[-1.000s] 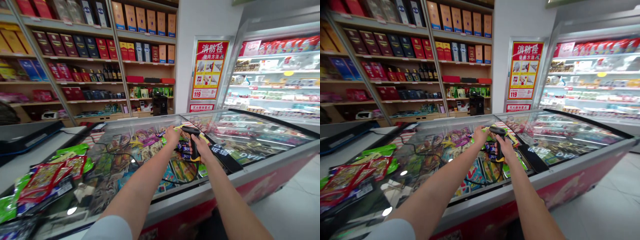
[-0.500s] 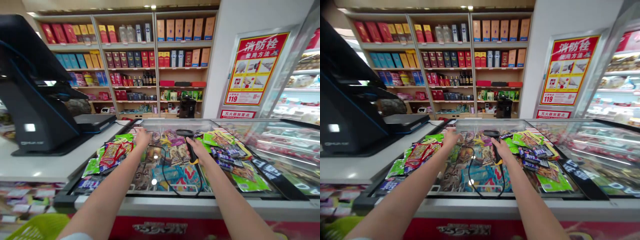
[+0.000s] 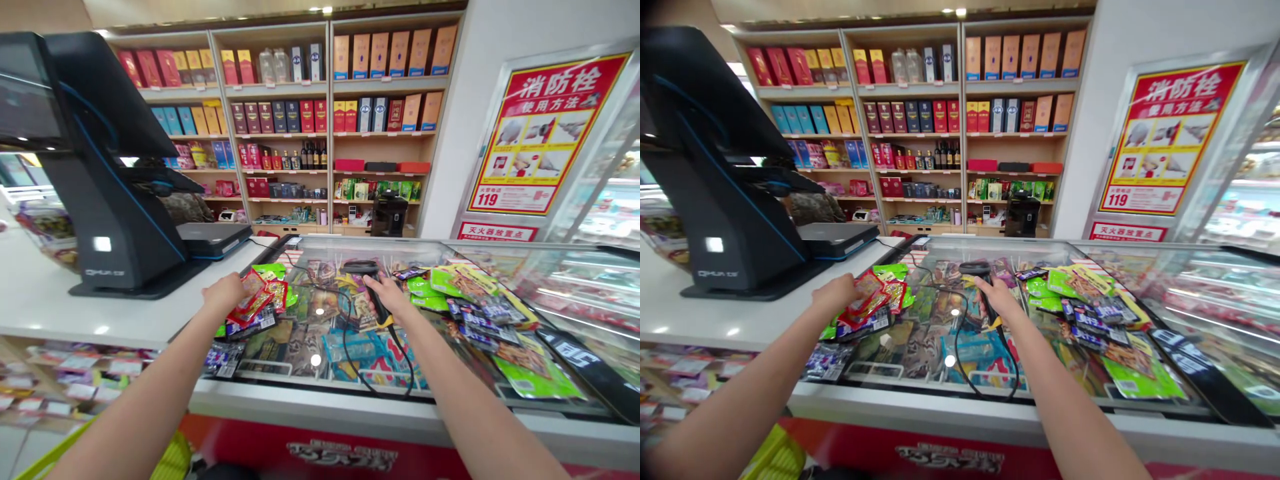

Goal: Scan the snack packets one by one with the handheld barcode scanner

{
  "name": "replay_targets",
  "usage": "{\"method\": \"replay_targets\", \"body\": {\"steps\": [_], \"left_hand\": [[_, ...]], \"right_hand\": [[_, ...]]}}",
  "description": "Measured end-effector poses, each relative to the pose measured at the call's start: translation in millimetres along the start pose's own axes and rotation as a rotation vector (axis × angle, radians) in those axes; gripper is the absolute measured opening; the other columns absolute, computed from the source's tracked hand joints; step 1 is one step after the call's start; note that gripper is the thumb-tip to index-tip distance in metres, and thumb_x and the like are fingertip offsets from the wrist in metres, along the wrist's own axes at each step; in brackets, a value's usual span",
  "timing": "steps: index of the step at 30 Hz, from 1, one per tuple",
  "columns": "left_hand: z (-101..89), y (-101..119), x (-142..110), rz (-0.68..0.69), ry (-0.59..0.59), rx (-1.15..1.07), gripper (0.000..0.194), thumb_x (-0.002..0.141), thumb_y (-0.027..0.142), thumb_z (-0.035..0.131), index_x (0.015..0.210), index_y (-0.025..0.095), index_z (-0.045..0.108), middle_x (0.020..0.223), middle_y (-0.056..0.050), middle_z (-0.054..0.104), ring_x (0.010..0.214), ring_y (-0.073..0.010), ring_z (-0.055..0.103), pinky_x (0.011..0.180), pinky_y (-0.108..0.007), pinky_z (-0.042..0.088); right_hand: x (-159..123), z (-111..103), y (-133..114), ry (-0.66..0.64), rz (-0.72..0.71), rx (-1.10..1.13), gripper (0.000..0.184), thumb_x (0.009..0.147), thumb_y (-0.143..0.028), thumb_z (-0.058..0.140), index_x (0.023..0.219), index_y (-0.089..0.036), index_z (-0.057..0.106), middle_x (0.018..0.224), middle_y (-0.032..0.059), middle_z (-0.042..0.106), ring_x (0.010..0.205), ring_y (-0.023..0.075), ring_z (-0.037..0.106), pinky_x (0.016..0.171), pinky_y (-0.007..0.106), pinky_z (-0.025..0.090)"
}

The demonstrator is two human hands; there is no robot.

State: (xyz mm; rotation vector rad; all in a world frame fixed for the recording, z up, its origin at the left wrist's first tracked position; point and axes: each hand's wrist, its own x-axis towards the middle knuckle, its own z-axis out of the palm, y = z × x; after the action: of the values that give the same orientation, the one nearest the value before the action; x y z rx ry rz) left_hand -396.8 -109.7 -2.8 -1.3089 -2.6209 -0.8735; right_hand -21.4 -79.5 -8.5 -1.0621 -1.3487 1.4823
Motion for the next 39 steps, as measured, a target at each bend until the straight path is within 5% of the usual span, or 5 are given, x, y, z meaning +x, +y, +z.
{"method": "replay_targets", "body": {"steps": [5,11,15,21,39], "left_hand": [[8.9,46,-5,0.09,0.033,-0.265,0.023,0.067,0.042,0.059,0.075,0.022,0.052,0.079,-0.009,0.067,0.085,-0.0288,0.064,0.076,-0.038,0.048],[89.0,142,-54,-0.05,-0.342,-1.195,0.018,0.068,0.035,0.057,0.074,0.019,0.051,0.067,-0.002,0.063,0.065,-0.0196,0.063,0.067,-0.035,0.051],[136.1,174,-79,-0.104,-0.329,-1.342,0.018,0.07,0.033,0.057,0.077,0.018,0.051,0.068,-0.001,0.063,0.065,-0.0172,0.063,0.068,-0.034,0.051],[160.4,163,-80,-0.047,-0.139,-1.086,0.015,0.076,0.031,0.056,0.084,0.019,0.052,0.077,-0.002,0.064,0.073,-0.0169,0.063,0.073,-0.033,0.05],[170.7,151,-81,0.067,-0.097,-0.934,0.018,0.081,0.034,0.051,0.091,0.019,0.053,0.087,-0.005,0.066,0.084,-0.0198,0.063,0.082,-0.036,0.048]], "right_hand": [[2,-8,-2,-0.008,0.012,0.05,0.03,0.081,-0.043,0.062,0.076,-0.021,0.042,0.049,-0.0068,0.052,0.033,0.0086,0.046,0.032,0.02,0.039],[-5,-19,5,-0.124,0.01,0.023,0.034,0.077,-0.048,0.064,0.082,-0.021,0.044,0.052,-0.0069,0.055,0.035,0.0083,0.047,0.033,0.02,0.041],[-7,-28,13,-0.124,0.026,-0.001,0.035,0.076,-0.049,0.064,0.082,-0.021,0.044,0.053,-0.0076,0.055,0.035,0.0077,0.047,0.033,0.019,0.041],[-5,-28,20,-0.057,-0.006,-0.118,0.032,0.078,-0.047,0.063,0.077,-0.02,0.046,0.053,-0.0069,0.053,0.035,0.0072,0.047,0.033,0.019,0.041],[-8,-23,23,-0.113,0.067,-0.142,0.034,0.078,-0.047,0.065,0.072,-0.019,0.045,0.051,-0.0064,0.052,0.036,0.0069,0.047,0.032,0.018,0.038]]}}
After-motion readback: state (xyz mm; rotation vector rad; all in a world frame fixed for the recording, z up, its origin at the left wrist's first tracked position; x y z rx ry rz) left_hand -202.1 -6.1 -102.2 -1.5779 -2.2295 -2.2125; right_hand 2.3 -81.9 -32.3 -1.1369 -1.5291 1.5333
